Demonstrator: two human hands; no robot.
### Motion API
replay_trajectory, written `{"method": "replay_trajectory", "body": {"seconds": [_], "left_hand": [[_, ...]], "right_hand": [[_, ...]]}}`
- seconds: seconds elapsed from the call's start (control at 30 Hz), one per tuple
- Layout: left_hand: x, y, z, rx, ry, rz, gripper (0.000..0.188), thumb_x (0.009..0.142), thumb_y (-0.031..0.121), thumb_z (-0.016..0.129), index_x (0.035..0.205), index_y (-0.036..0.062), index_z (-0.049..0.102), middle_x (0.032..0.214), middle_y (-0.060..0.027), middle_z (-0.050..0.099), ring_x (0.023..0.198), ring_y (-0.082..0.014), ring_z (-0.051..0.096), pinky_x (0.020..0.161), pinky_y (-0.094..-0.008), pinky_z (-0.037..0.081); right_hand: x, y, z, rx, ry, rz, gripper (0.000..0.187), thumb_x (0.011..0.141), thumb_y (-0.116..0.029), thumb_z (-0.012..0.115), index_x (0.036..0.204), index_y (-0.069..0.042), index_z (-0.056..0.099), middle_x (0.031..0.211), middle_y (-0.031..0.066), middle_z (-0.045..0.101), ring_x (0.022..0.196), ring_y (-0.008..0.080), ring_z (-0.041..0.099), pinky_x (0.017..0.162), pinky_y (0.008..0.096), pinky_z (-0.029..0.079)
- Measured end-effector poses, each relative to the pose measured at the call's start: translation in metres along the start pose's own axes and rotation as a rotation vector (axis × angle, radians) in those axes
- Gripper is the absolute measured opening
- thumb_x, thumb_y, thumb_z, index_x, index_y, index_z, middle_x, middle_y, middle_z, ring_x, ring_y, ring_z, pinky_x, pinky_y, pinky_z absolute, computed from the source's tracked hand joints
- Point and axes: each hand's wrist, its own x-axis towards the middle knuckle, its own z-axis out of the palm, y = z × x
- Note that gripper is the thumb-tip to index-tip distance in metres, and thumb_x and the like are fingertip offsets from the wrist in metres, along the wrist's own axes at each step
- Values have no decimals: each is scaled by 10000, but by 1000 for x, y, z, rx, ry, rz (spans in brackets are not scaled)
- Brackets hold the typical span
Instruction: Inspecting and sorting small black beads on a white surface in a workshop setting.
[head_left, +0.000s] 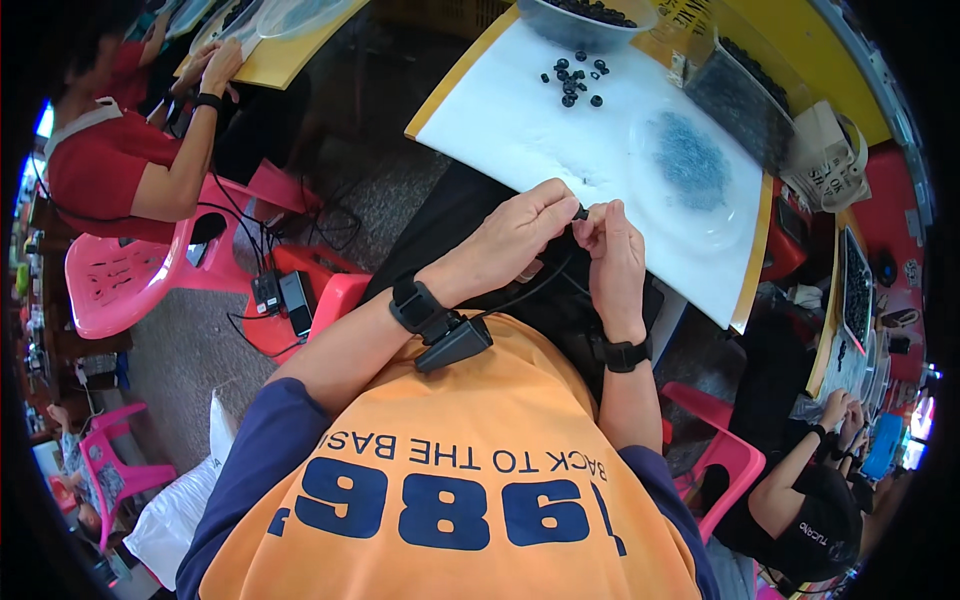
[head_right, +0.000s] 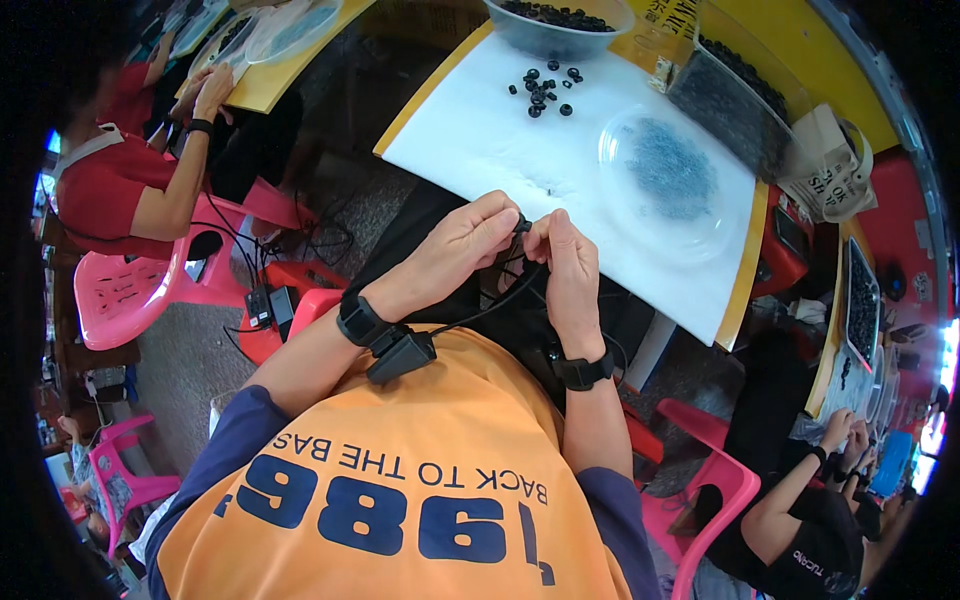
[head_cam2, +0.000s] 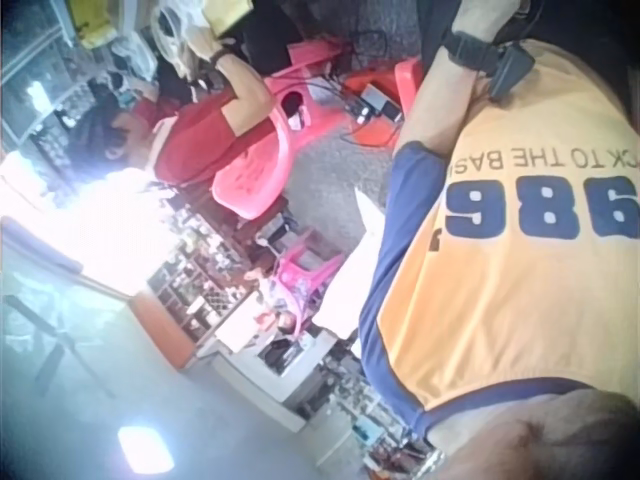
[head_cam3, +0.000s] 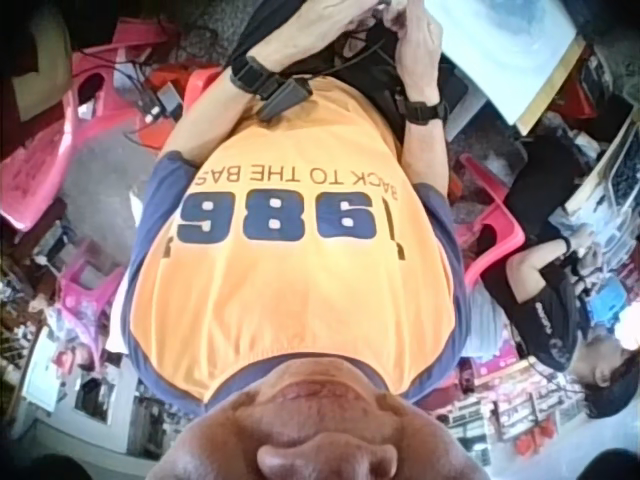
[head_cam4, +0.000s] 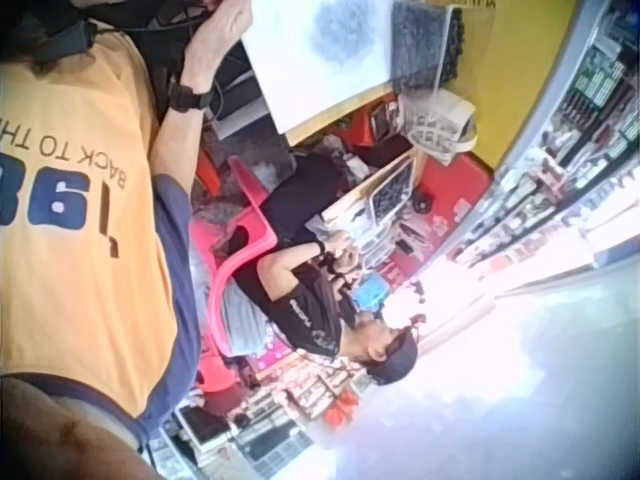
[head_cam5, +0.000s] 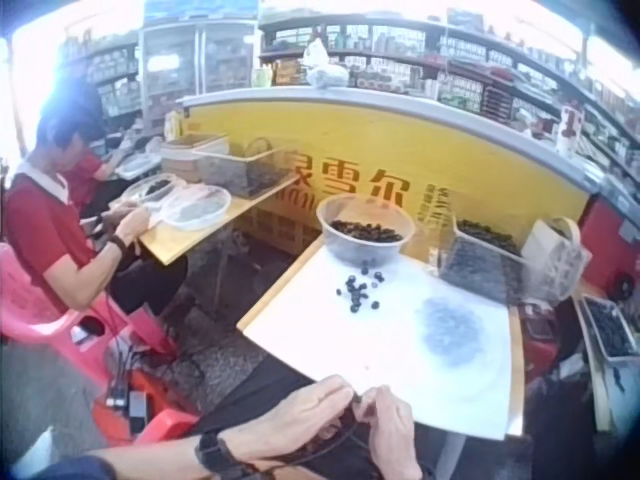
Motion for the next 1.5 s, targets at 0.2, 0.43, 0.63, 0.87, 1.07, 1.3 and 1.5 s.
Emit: {"method": "replay_trajectory", "body": {"seconds": [0.2, 0.43, 0.63, 0.87, 1.07, 1.3, 1.5], "left_hand": [[-2, 2, 4, 545, 70, 295, 187, 1026, 194, 521, 997, 9, 526, 851, -96, 587, 766, -212, 613, 669, -326, 480], [3, 10, 4, 1164, 141, 702, 186, 896, 167, 673, 980, 54, 551, 827, -90, 550, 705, -291, 592, 628, -374, 480], [9, 21, -3, 1292, 103, 849, 187, 880, 180, 687, 943, 72, 547, 798, -70, 528, 678, -268, 580, 611, -361, 471], [5, 14, 19, 1051, 256, 757, 171, 914, 178, 661, 873, 58, 546, 756, -110, 557, 660, -307, 596, 577, -381, 470], [0, 4, 26, 857, 277, 552, 187, 980, 199, 579, 906, 32, 536, 757, -162, 553, 692, -350, 591, 583, -385, 464], [-2, 6, 5, 383, 37, 126, 270, 1050, 275, 481, 919, 41, 512, 737, -54, 496, 677, -139, 494, 614, -287, 421], [0, 0, -7, 144, -54, 26, 309, 1055, 319, 457, 934, 57, 567, 755, 44, 497, 702, -52, 470, 621, -219, 440]], "right_hand": [[-8, -6, 0, 5, -61, 168, 497, 1069, -418, 435, 744, -60, 550, 719, -23, 485, 682, 78, 394, 640, 245, 339], [-10, -10, 7, 170, 27, 230, 438, 1065, -386, 469, 746, -93, 534, 684, -60, 390, 634, 54, 333, 586, 256, 309], [-10, -26, 24, 479, 123, 327, 370, 1053, -329, 515, 764, -102, 551, 666, -70, 391, 620, 52, 368, 587, 230, 336], [-14, -13, 29, 127, 278, -104, 392, 1059, -278, 501, 731, -67, 531, 673, -66, 430, 632, 30, 346, 563, 238, 329], [-13, -9, 27, -309, 329, -230, 428, 1064, -271, 482, 737, 3, 518, 642, -11, 420, 613, 88, 346, 535, 289, 310], [-11, -12, 16, -472, 165, -171, 490, 1073, -324, 438, 724, 15, 504, 633, 41, 422, 606, 133, 366, 553, 313, 334], [-10, -14, 11, -361, 38, -41, 512, 1079, -353, 403, 722, -2, 511, 654, 21, 467, 642, 117, 396, 602, 298, 354]]}}
